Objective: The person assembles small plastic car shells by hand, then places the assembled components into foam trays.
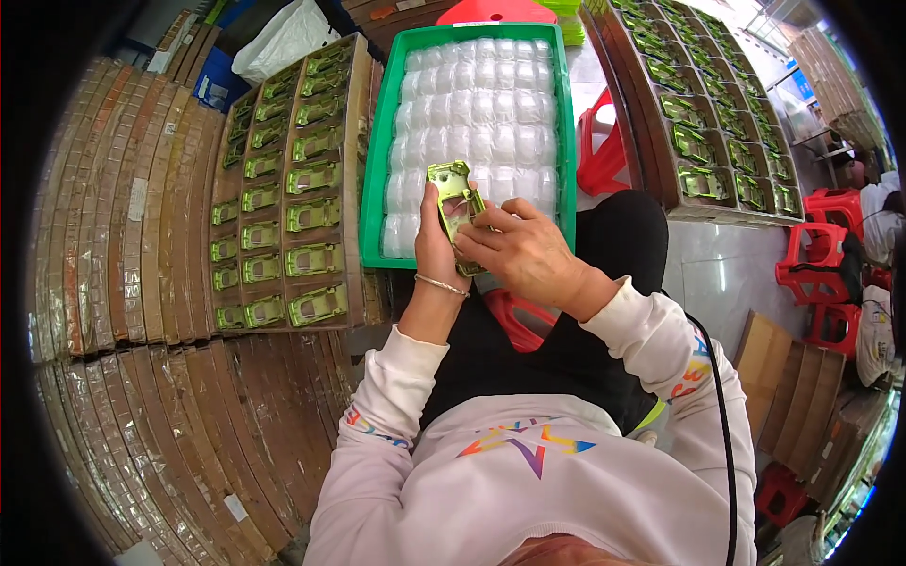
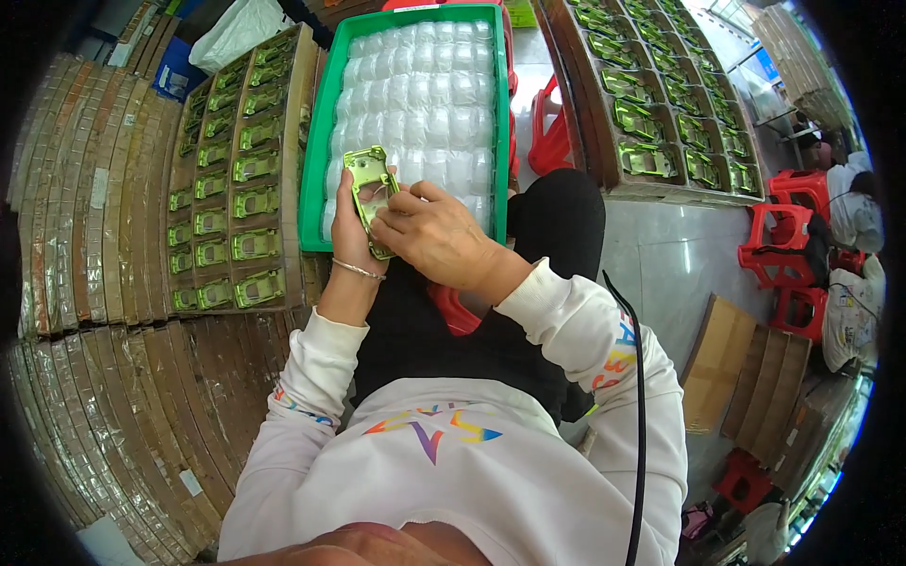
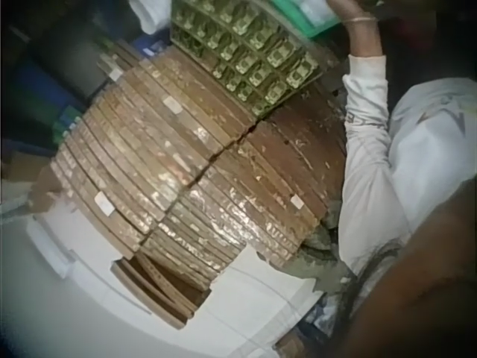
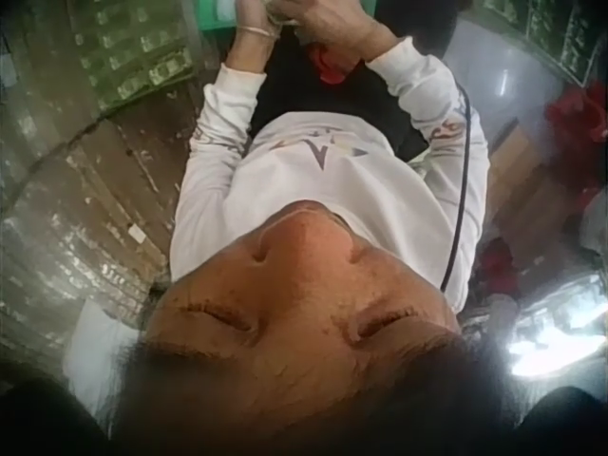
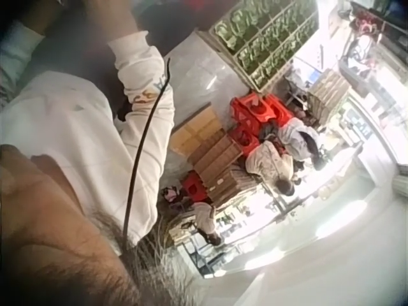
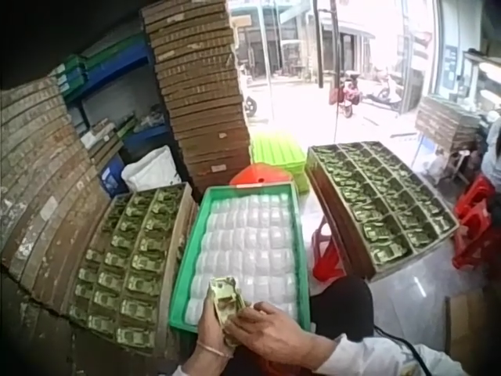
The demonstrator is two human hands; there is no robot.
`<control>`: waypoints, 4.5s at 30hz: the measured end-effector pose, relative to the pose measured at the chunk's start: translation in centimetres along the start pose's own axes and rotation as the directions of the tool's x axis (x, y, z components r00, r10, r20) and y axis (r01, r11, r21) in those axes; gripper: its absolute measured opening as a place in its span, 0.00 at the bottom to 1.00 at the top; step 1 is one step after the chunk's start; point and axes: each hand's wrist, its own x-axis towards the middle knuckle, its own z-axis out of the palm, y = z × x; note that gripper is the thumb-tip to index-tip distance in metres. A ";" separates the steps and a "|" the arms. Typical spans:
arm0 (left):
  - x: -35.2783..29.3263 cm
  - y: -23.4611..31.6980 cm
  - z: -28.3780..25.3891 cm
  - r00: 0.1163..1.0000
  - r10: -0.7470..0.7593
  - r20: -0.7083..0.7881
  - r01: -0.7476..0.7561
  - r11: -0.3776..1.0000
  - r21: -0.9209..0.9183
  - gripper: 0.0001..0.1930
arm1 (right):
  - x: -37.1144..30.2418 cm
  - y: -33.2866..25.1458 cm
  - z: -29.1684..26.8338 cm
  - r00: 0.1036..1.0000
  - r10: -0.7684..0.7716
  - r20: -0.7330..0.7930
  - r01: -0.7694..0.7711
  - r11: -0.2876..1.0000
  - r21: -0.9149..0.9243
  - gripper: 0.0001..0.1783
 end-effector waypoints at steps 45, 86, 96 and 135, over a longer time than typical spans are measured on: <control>1.8 2.0 0.1 0.986 0.168 -0.020 -0.166 0.983 0.082 0.25 | 3.4 0.7 0.0 0.996 -0.037 0.076 0.046 0.991 -0.124 0.17; 3.3 1.9 -1.0 0.968 0.252 0.015 -0.202 0.742 0.639 0.14 | 3.1 2.7 0.3 0.997 -0.079 -0.020 0.073 0.971 -0.228 0.10; 5.4 0.6 -3.6 0.897 0.427 0.112 -0.368 0.583 0.725 0.14 | 4.1 3.3 1.0 0.993 -0.102 0.064 0.117 0.948 -0.296 0.08; 2.0 0.4 0.1 0.823 0.487 0.291 -0.471 0.300 0.830 0.12 | 2.3 3.0 4.4 0.568 0.820 0.070 -0.533 0.301 0.790 0.11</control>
